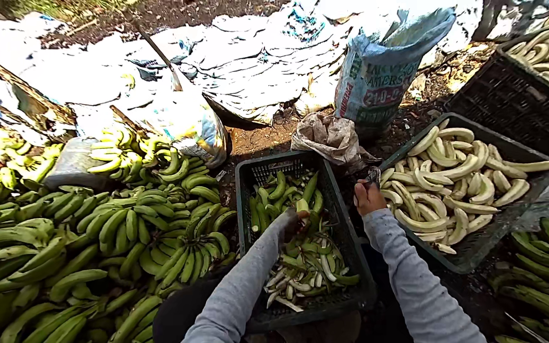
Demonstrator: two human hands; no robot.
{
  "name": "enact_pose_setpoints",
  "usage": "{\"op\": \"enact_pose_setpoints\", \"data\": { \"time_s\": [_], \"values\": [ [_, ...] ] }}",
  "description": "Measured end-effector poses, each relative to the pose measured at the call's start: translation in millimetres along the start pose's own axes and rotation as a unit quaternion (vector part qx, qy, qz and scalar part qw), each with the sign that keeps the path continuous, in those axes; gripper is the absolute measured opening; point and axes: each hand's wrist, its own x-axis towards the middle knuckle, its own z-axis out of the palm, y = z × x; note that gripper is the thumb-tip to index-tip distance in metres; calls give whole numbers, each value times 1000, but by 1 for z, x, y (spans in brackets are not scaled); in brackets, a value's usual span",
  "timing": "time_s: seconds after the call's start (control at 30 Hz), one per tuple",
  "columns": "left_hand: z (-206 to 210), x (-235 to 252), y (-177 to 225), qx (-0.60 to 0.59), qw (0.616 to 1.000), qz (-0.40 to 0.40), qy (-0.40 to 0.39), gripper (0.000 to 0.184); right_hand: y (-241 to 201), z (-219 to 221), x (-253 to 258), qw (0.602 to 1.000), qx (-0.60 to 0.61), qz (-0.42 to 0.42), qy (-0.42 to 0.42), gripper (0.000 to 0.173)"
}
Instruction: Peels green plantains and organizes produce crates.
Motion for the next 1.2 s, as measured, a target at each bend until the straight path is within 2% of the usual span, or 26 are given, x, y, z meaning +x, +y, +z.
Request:
{"op": "enact_pose_setpoints", "data": {
  "time_s": [0.03, 0.1, 0.17, 0.23, 0.3, 0.33, 0.43, 0.47, 0.53, 0.63, 0.7, 0.77, 0.83, 0.9, 0.97, 1.03, 1.13, 1.2],
  "values": [
    [5, 14, 28, -24, 1000, 20, 1, 19, 2, -12, 0, 998, 49, -11, 32, 47],
    [16, 40, 84, -85, 995, 52, -9, 25, -4, -27, -2, 988, 135, -15, 71, 43],
    [25, 60, 137, -162, 984, 70, 20, 39, -12, -26, -1, 980, 185, -19, 75, 43],
    [27, 71, 167, -238, 965, 79, 71, 55, -14, -16, 1, 980, 189, -26, 60, 45],
    [23, 64, 166, -240, 962, 83, 104, 56, -15, -8, 1, 980, 190, -28, 53, 45],
    [14, 47, 160, -195, 972, 81, 99, 53, -15, -5, 0, 980, 189, -32, 51, 45],
    [-47, 16, 133, -96, 985, 115, 81, 50, -15, -1, -1, 983, 175, -36, 36, 46],
    [-74, -2, 120, -80, 986, 126, 76, 48, -12, -1, -1, 985, 165, -35, 29, 46],
    [-135, -41, 78, -69, 976, 168, 117, 40, -7, 5, -1, 986, 161, -35, 11, 43],
    [-216, -132, -4, -38, 950, 171, 260, 39, -23, 24, -14, 989, 144, -33, -21, 40],
    [-264, -175, -90, -2, 923, 126, 364, 41, -28, 41, -22, 992, 110, -33, -47, 44],
    [-291, -200, -195, 42, 897, 37, 439, 42, -28, 63, -29, 994, 80, -28, -71, 45],
    [-280, -206, -296, 80, 891, -80, 440, 44, -33, 82, -40, 994, 56, -7, -90, 46],
    [-242, -187, -378, 64, 922, -150, 350, 43, -32, 100, -47, 993, 43, -2, -107, 46],
    [-202, -154, -429, 76, 949, -176, 249, 45, -27, 115, -51, 992, 25, 1, -127, 48],
    [-173, -125, -441, 122, 952, -191, 204, 59, -26, 126, -59, 989, -9, 9, -148, 50],
    [-156, -70, -437, 127, 937, -218, 243, 89, -21, 133, -68, 985, -7, -6, -175, 48],
    [-162, -38, -430, 104, 933, -243, 244, 96, -14, 132, -70, 982, 5, -21, -186, 48]
  ]
}}
